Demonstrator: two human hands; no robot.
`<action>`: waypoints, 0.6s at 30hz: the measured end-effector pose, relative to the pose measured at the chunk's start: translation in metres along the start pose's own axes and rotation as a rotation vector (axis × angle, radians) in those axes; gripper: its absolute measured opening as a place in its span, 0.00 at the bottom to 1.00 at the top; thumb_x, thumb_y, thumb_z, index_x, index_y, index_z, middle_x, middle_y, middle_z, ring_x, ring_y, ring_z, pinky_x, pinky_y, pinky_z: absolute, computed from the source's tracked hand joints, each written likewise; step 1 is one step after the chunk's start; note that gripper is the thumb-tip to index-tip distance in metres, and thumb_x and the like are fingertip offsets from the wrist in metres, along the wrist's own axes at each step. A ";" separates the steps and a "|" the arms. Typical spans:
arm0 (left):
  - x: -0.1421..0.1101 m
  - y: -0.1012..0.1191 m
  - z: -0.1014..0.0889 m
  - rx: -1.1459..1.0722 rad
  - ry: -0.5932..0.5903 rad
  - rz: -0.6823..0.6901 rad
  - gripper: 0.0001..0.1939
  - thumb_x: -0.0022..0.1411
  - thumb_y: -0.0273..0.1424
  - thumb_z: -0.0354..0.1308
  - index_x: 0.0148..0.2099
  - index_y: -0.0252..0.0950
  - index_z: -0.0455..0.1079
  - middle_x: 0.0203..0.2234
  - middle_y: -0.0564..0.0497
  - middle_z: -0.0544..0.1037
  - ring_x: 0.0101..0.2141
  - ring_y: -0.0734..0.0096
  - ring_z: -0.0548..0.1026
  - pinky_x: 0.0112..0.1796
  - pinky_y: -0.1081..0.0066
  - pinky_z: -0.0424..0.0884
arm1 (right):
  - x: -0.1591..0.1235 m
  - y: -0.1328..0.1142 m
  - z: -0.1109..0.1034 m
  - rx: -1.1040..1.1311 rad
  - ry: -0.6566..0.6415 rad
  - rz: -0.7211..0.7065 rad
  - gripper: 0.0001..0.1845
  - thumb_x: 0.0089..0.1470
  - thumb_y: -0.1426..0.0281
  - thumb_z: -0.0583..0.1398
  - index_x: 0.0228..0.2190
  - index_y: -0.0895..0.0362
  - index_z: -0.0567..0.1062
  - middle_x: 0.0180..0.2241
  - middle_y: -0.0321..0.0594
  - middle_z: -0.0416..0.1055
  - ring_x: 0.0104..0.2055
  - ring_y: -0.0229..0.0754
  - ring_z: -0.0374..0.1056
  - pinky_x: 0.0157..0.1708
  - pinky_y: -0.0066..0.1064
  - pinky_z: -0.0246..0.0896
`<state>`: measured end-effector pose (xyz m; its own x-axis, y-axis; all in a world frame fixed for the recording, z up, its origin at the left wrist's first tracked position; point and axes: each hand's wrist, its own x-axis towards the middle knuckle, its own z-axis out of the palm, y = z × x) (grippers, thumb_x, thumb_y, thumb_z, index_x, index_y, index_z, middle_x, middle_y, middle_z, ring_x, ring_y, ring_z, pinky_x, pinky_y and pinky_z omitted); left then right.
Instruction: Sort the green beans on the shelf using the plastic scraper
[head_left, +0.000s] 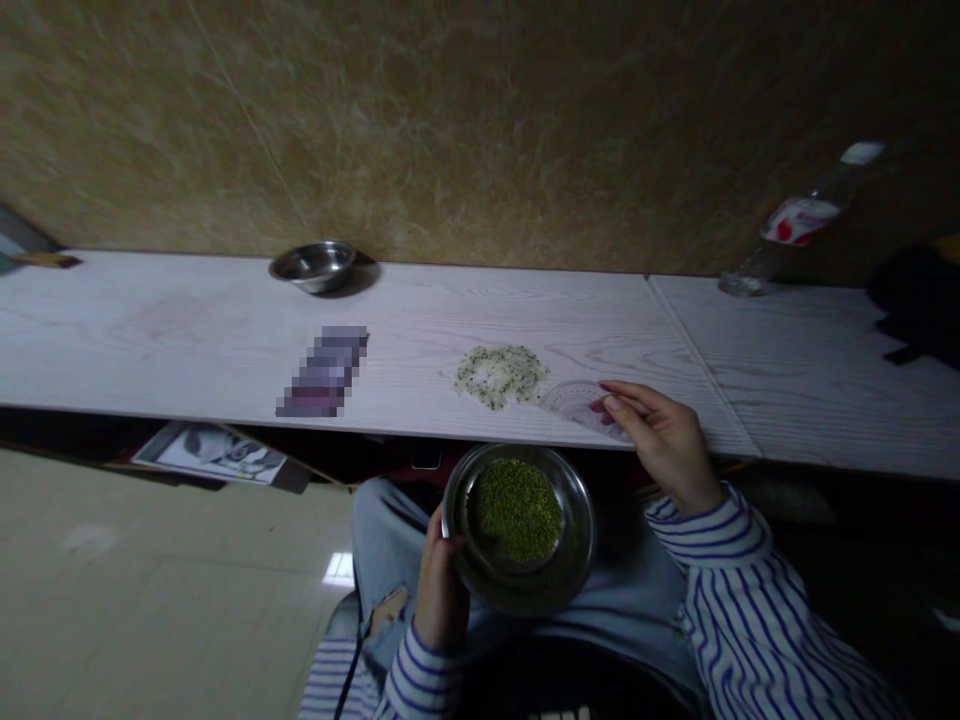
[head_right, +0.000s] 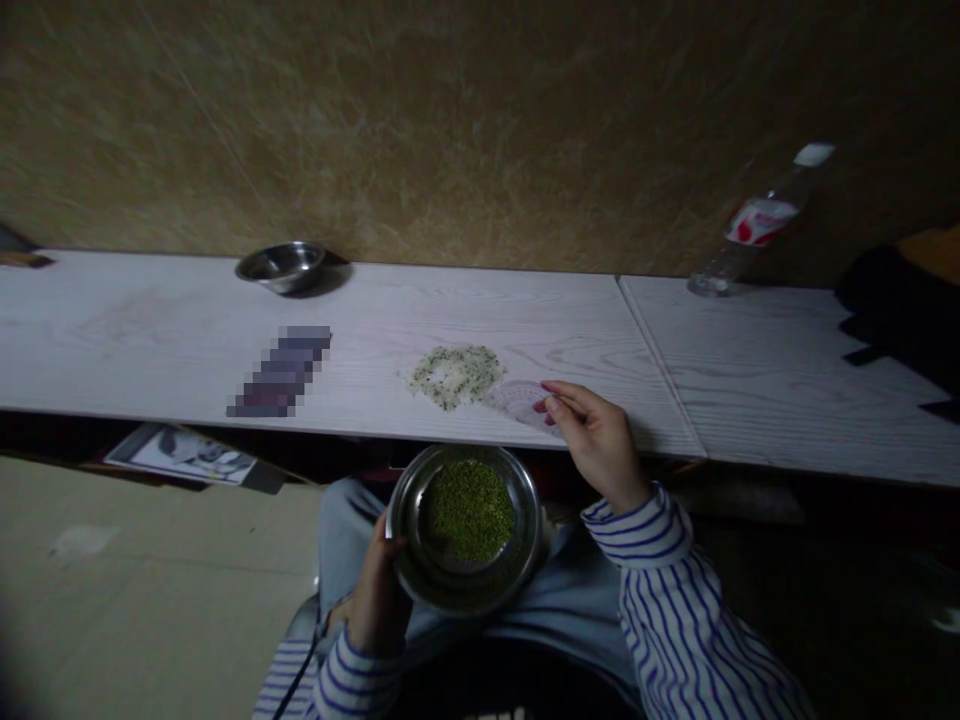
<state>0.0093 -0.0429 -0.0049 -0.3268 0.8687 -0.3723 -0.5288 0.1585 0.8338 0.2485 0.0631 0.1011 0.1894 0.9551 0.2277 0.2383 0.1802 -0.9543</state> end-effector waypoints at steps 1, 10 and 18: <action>0.001 0.001 0.000 -0.018 -0.022 -0.017 0.24 0.50 0.34 0.62 0.51 0.38 0.77 0.48 0.43 0.81 0.55 0.44 0.73 0.54 0.52 0.70 | 0.001 0.001 -0.001 -0.001 0.017 0.001 0.19 0.50 0.57 0.68 0.40 0.56 0.82 0.30 0.44 0.82 0.29 0.43 0.75 0.32 0.36 0.72; 0.002 -0.004 0.000 -0.057 -0.098 -0.060 0.25 0.51 0.33 0.62 0.54 0.40 0.75 0.50 0.46 0.80 0.59 0.48 0.69 0.57 0.56 0.66 | 0.014 0.009 -0.003 0.007 0.057 -0.039 0.19 0.51 0.58 0.67 0.40 0.57 0.81 0.31 0.44 0.81 0.30 0.44 0.75 0.35 0.39 0.72; 0.000 -0.003 0.004 -0.131 -0.168 -0.119 0.27 0.47 0.35 0.64 0.52 0.40 0.76 0.49 0.44 0.81 0.57 0.44 0.71 0.56 0.52 0.66 | 0.043 0.024 0.008 0.104 0.085 -0.011 0.20 0.47 0.58 0.68 0.39 0.57 0.80 0.30 0.43 0.80 0.29 0.42 0.73 0.35 0.39 0.70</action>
<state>0.0138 -0.0418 -0.0055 -0.1269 0.9150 -0.3828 -0.6563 0.2119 0.7242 0.2545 0.1101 0.0859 0.2685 0.9305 0.2491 0.1414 0.2178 -0.9657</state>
